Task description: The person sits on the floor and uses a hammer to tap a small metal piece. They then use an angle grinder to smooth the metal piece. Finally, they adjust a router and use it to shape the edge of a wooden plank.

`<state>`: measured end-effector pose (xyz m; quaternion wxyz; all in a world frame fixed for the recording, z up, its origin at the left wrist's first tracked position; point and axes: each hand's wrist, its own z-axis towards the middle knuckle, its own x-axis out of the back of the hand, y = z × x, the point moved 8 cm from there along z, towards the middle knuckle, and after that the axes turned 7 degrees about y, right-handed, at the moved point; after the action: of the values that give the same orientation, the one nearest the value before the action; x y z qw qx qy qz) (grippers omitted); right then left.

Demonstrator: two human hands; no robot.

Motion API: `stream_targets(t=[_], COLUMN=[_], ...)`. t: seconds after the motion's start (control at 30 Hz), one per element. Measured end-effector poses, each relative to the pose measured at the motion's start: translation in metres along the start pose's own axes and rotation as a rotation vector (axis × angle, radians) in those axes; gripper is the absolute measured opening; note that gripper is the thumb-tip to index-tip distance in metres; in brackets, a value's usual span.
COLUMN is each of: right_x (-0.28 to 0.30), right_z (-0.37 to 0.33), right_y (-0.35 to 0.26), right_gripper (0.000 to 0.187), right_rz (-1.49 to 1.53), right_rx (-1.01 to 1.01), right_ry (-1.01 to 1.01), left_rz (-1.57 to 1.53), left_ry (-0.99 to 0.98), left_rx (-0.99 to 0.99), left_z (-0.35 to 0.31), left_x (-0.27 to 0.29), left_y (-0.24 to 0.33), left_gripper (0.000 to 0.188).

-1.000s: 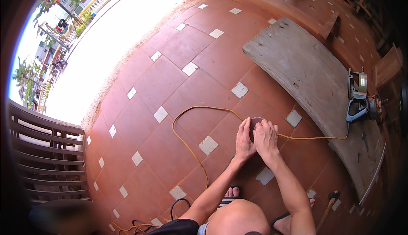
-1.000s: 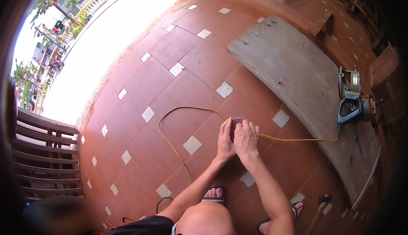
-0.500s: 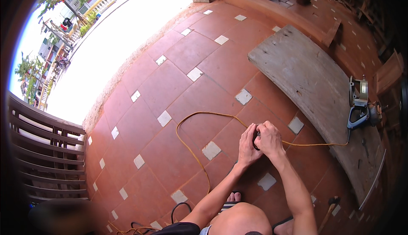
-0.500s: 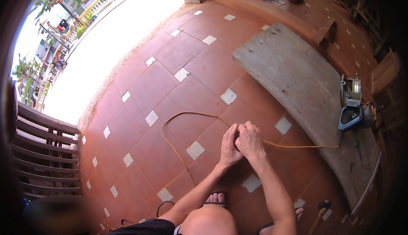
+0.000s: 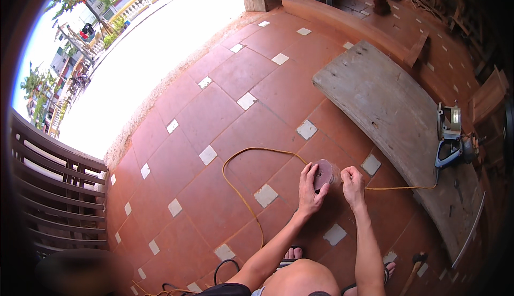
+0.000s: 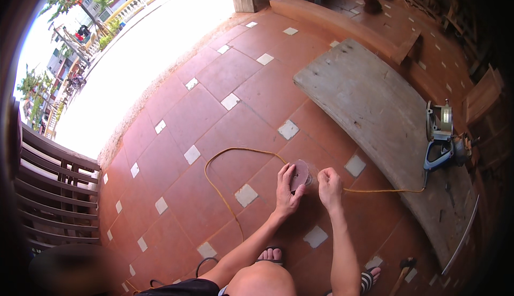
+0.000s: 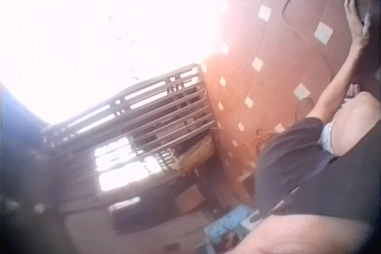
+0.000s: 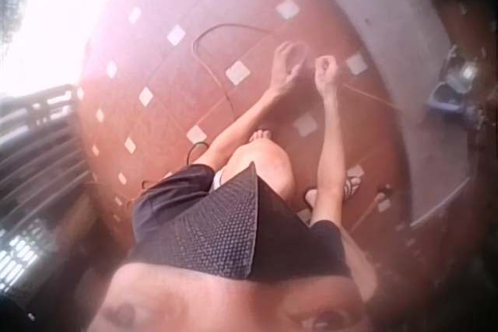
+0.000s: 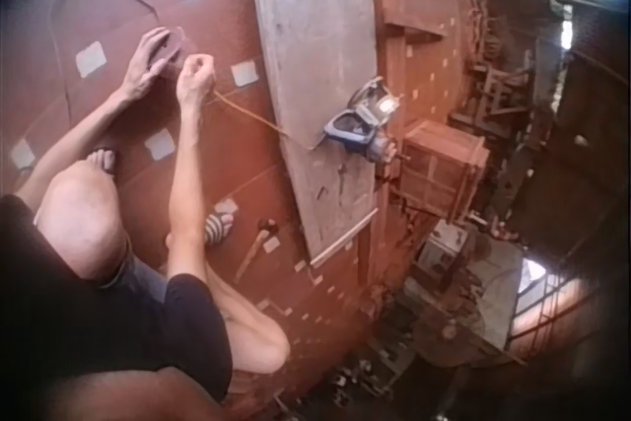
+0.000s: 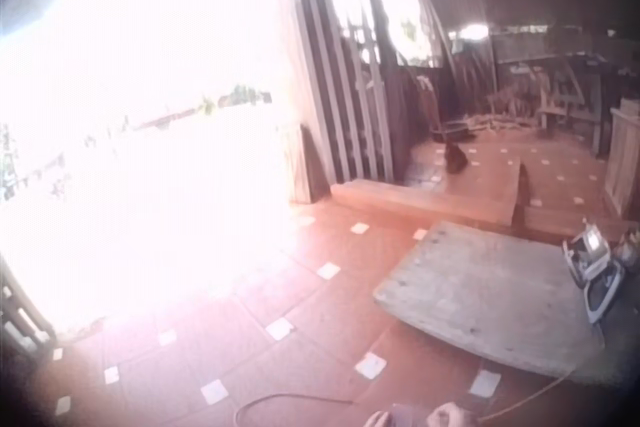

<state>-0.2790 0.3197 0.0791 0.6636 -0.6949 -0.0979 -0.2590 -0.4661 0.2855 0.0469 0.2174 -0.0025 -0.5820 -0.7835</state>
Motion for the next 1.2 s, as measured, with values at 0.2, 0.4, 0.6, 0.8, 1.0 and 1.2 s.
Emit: stream_targets(t=[0.2,0.4,0.6,0.8,1.0,1.2], right_x=[-0.019,-0.036,-0.034,-0.027,-0.003,0.055], right_z=[-0.024,-0.024,-0.022,-0.013,-0.004,0.006], right_y=[-0.045,-0.037,-0.047,-0.046,-0.043,-0.039], right_gripper=[0.086,0.107,0.103,0.099,0.098,0.097], right_rz=[-0.349,-0.486,-0.462,-0.400,-0.349,-0.403], right_rx=[0.253,0.221,0.204,0.132,0.172,0.151], right_ry=[-0.028,-0.139,-0.106,-0.125,-0.050,0.151], left_rz=[-0.133,-0.144,-0.200,-0.314,-0.274,0.163], left_ry=[0.058,0.051,0.045,0.110,0.176,-0.002], left_rx=[-0.006,-0.008,0.017,0.107,0.189,-0.048], left_z=[0.001,0.000,-0.001,-0.002,0.001,-0.001], left_x=[0.004,0.005,0.006,0.001,0.012,-0.007], left_y=[-0.006,-0.007,-0.007,-0.022,-0.029,0.007], left_gripper=[0.071,0.071,0.073,0.081,0.086,0.103])
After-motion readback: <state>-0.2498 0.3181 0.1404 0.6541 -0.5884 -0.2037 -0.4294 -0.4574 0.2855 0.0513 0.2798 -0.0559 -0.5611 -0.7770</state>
